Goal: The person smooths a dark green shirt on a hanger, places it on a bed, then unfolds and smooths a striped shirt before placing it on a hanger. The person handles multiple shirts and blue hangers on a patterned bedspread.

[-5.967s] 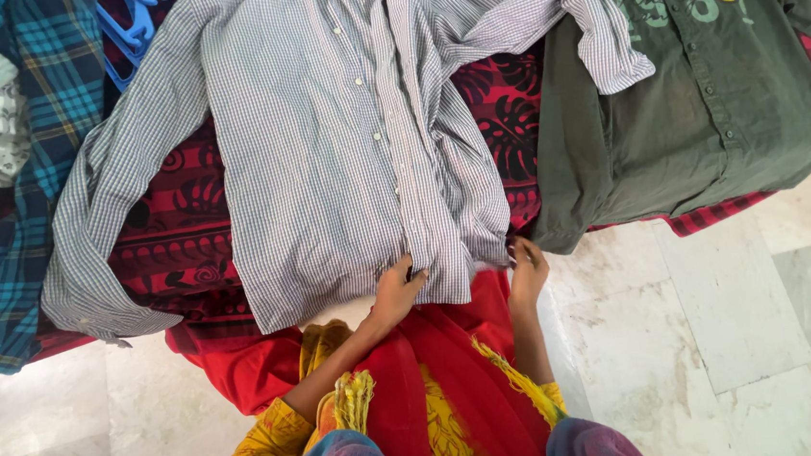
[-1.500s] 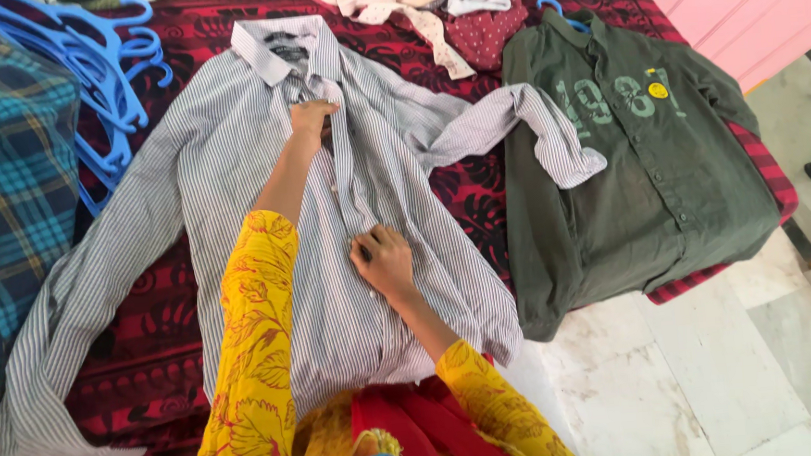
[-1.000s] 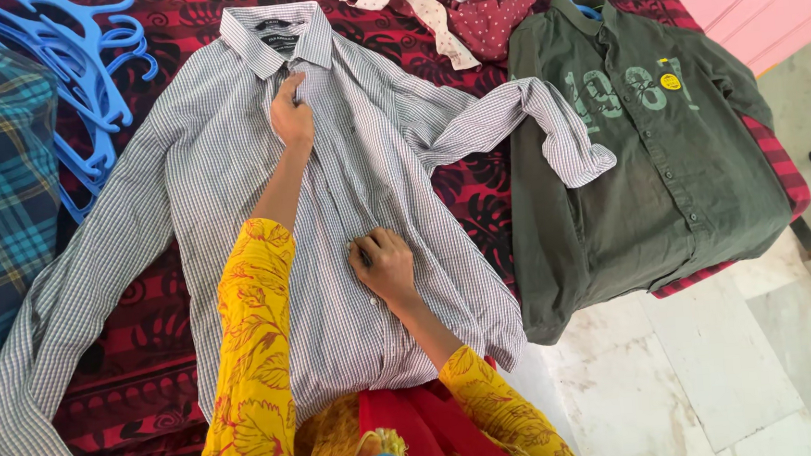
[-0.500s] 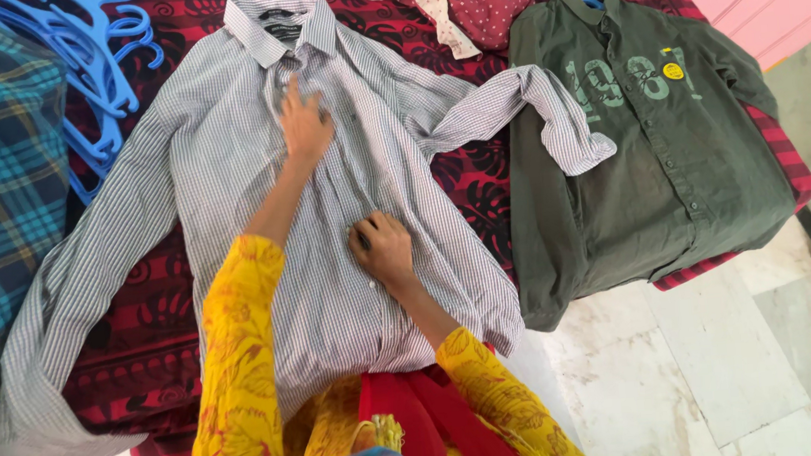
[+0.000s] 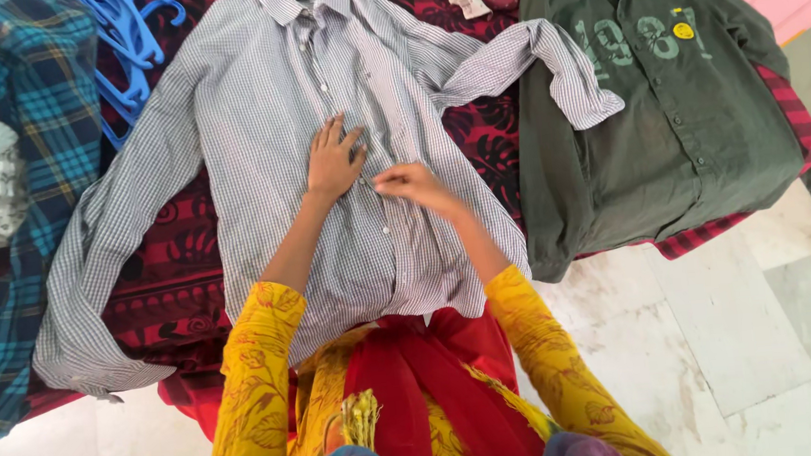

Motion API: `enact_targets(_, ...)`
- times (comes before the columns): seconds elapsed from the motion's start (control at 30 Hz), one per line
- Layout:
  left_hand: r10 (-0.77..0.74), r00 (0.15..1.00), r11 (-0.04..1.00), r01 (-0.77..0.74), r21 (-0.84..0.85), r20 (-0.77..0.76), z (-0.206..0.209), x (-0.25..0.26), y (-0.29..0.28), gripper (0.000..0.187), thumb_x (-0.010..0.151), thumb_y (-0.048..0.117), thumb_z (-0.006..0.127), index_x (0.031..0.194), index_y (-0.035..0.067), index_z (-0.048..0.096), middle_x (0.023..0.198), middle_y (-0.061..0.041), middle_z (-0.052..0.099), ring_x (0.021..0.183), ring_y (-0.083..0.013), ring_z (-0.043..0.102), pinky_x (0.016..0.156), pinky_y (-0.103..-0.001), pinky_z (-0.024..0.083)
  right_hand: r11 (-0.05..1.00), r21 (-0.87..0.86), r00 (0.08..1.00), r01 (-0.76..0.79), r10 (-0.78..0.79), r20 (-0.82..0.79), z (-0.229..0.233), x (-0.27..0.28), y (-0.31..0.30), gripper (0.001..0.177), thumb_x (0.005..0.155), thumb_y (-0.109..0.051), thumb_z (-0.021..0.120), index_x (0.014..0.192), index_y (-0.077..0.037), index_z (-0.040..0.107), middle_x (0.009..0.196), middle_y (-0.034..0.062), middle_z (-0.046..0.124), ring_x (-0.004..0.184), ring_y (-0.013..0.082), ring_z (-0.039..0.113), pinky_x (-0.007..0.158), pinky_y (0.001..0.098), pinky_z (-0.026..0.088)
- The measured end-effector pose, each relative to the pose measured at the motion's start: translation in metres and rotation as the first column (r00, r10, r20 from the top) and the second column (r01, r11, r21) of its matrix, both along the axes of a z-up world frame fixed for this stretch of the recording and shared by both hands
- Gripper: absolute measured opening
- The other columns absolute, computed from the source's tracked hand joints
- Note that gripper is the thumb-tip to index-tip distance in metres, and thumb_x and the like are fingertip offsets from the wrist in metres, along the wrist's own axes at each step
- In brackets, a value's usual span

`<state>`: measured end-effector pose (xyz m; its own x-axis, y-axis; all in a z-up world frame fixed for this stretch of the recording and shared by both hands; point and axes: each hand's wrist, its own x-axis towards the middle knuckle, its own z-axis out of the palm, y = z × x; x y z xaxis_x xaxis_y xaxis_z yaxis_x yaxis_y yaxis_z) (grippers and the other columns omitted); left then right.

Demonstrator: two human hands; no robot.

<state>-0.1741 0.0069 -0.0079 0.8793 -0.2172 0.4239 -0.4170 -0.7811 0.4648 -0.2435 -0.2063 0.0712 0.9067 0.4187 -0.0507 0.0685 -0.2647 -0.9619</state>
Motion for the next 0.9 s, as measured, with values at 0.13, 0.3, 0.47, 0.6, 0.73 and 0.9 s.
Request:
enact_targets(0.13, 0.004, 1.000, 1.000, -0.004, -0.008, 0.017, 0.004, 0.002, -0.001, 0.043, 0.099, 0.037, 0.058, 0.137, 0.017, 0.065, 0.159, -0.023, 0.040, 0.149, -0.0397, 0.034, 0.122, -0.053, 0.024, 0.902, 0.364, 0.888, 0.232, -0.349, 0.300, -0.001, 0.044, -0.089, 0.014, 0.090, -0.003, 0.065, 0.097, 0.000, 0.077, 0.109, 0.0061, 0.074, 0.084, 0.0126, 0.068, 0.071, 0.0249, 0.055)
enact_targets(0.3, 0.006, 1.000, 1.000, -0.006, -0.018, 0.003, 0.002, -0.004, -0.001, 0.044, 0.099, 0.039, 0.060, 0.137, 0.017, 0.065, 0.159, -0.021, 0.041, 0.149, -0.0385, 0.034, 0.122, -0.053, 0.025, 0.524, 0.285, 0.597, 0.803, -0.707, -0.380, 0.024, 0.118, -0.167, 0.054, 0.079, -0.036, 0.078, 0.126, -0.011, 0.067, 0.125, 0.0091, 0.064, 0.110, 0.0232, 0.062, 0.080, 0.0378, 0.054)
enact_targets(0.47, 0.032, 0.999, 0.999, -0.032, -0.016, -0.006, 0.006, -0.006, -0.003, 0.043, 0.098, 0.038, 0.059, 0.135, 0.017, 0.066, 0.159, -0.019, 0.042, 0.150, -0.0370, 0.034, 0.122, -0.052, 0.025, 0.596, 0.114, 0.590, 0.795, -0.715, -0.376, 0.034, 0.159, -0.182, 0.079, 0.082, -0.058, 0.078, 0.140, -0.012, 0.051, 0.135, 0.0152, 0.057, 0.118, 0.0315, 0.060, 0.080, 0.0413, 0.055)
enact_targets(0.6, 0.031, 0.999, 0.999, -0.031, 0.008, -0.027, 0.010, -0.006, -0.002, 0.045, 0.096, 0.037, 0.059, 0.136, 0.016, 0.065, 0.158, -0.019, 0.041, 0.149, -0.0367, 0.034, 0.121, -0.052, 0.024, 0.499, 0.202, 0.537, 0.843, -0.753, -0.381, 0.051, 0.190, -0.175, 0.062, 0.088, -0.032, 0.070, 0.139, -0.004, 0.048, 0.133, 0.0195, 0.056, 0.116, 0.0382, 0.062, 0.077, 0.0449, 0.059)
enact_targets(0.73, 0.044, 0.998, 0.999, -0.044, 0.011, -0.047, 0.016, -0.009, -0.002, 0.045, 0.096, 0.038, 0.059, 0.136, 0.018, 0.065, 0.159, -0.017, 0.042, 0.150, -0.0352, 0.034, 0.122, -0.052, 0.024, 0.403, 0.444, 0.583, 0.800, -0.697, -0.418, 0.080, 0.215, -0.179, 0.049, 0.093, -0.003, 0.060, 0.139, 0.002, 0.043, 0.132, 0.0256, 0.057, 0.113, 0.0461, 0.065, 0.074, 0.0499, 0.064)
enact_targets(0.9, 0.047, 0.997, 0.998, -0.045, 0.038, -0.066, 0.024, -0.010, -0.004, 0.047, 0.094, 0.042, 0.061, 0.134, 0.018, 0.065, 0.159, -0.018, 0.040, 0.149, -0.0361, 0.033, 0.121, -0.054, 0.024, 0.354, 0.641, 0.671, 0.681, -0.652, -0.353, 0.107, 0.245, -0.225, 0.051, 0.098, 0.000, 0.054, 0.145, -0.009, 0.038, 0.148, 0.0167, 0.044, 0.126, 0.0387, 0.056, 0.090, 0.0640, 0.056)
